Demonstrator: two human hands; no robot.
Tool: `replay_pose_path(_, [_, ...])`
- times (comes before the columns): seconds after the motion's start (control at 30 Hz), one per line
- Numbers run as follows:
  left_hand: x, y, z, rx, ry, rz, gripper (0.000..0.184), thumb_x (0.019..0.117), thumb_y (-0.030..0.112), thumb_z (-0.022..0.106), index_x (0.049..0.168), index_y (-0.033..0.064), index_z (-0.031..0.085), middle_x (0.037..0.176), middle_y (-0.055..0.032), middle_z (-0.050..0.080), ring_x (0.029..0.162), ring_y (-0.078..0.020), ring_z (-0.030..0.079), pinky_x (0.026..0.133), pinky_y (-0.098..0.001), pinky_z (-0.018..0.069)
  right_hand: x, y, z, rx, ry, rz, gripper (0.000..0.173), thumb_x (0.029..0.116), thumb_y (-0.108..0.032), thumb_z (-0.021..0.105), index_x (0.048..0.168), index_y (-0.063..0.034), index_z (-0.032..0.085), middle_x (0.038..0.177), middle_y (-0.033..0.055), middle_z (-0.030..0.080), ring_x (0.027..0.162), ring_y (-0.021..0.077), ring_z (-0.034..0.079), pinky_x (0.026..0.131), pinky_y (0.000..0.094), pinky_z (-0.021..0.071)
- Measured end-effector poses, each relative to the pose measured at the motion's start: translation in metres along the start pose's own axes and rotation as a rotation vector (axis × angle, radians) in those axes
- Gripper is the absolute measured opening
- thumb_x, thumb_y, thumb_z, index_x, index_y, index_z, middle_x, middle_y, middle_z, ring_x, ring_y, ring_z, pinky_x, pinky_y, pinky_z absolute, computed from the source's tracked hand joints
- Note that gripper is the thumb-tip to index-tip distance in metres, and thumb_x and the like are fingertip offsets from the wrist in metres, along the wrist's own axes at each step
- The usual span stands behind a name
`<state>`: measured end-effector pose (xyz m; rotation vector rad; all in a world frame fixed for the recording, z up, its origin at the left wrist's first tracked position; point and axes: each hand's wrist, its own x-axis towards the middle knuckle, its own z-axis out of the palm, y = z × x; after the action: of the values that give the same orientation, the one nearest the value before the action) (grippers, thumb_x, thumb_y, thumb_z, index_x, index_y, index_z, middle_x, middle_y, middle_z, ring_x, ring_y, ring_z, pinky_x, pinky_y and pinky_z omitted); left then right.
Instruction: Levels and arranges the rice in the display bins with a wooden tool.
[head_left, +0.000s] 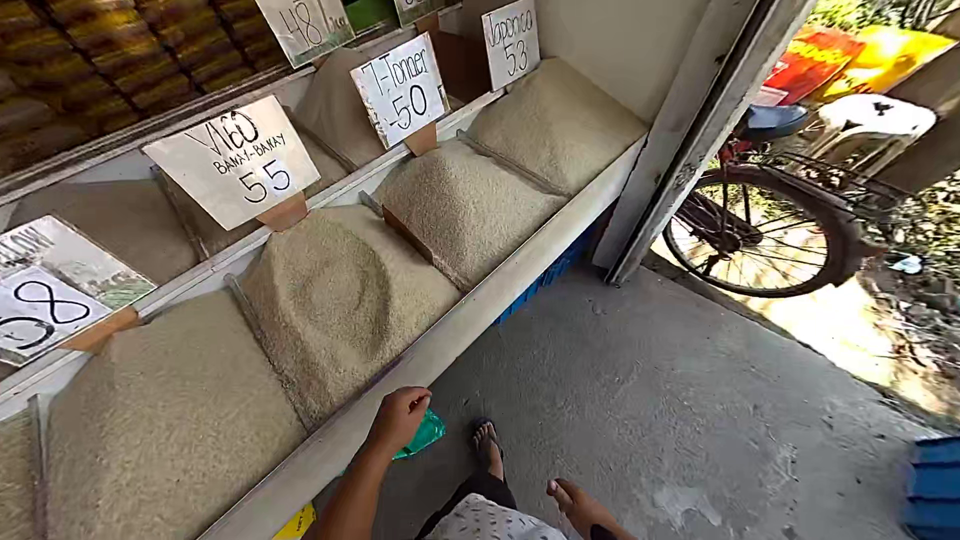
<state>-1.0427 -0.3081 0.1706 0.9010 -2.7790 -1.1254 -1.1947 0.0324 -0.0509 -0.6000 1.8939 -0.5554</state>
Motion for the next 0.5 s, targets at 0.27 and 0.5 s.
replay_pose_path(0.27, [0.249,0.06,-0.101,-0.178,0.212,-0.323,0.052,0.1111,0.04,0.046,0.145,0.001,0.054,0.119,-0.0225,0.071,0.102,-0.0326,0.073,0.093,-0.05,0.0583,0.076,-0.09,-0.163,0.326,0.379,0.014,0.053,0.1122,-0.036,0.035,0.138,0.005,0.056,0.131,0.0288,0.063,0.124,0.041,0.061,0.109,0.0573,0.0432])
replay_pose_path(0.5, [0.367,0.088,-0.108,0.142,0.23,-0.676,0.074,0.0985,0.046,0.064,0.147,-0.0058,0.044,0.13,-0.0272,0.065,0.122,-0.0401,0.064,0.103,-0.0591,0.0504,0.134,-0.213,-0.288,0.689,0.632,-0.083,0.065,0.1123,-0.043,0.023,0.152,0.0074,0.035,0.148,0.0324,0.046,0.136,0.04,0.048,0.112,0.0532,0.0373])
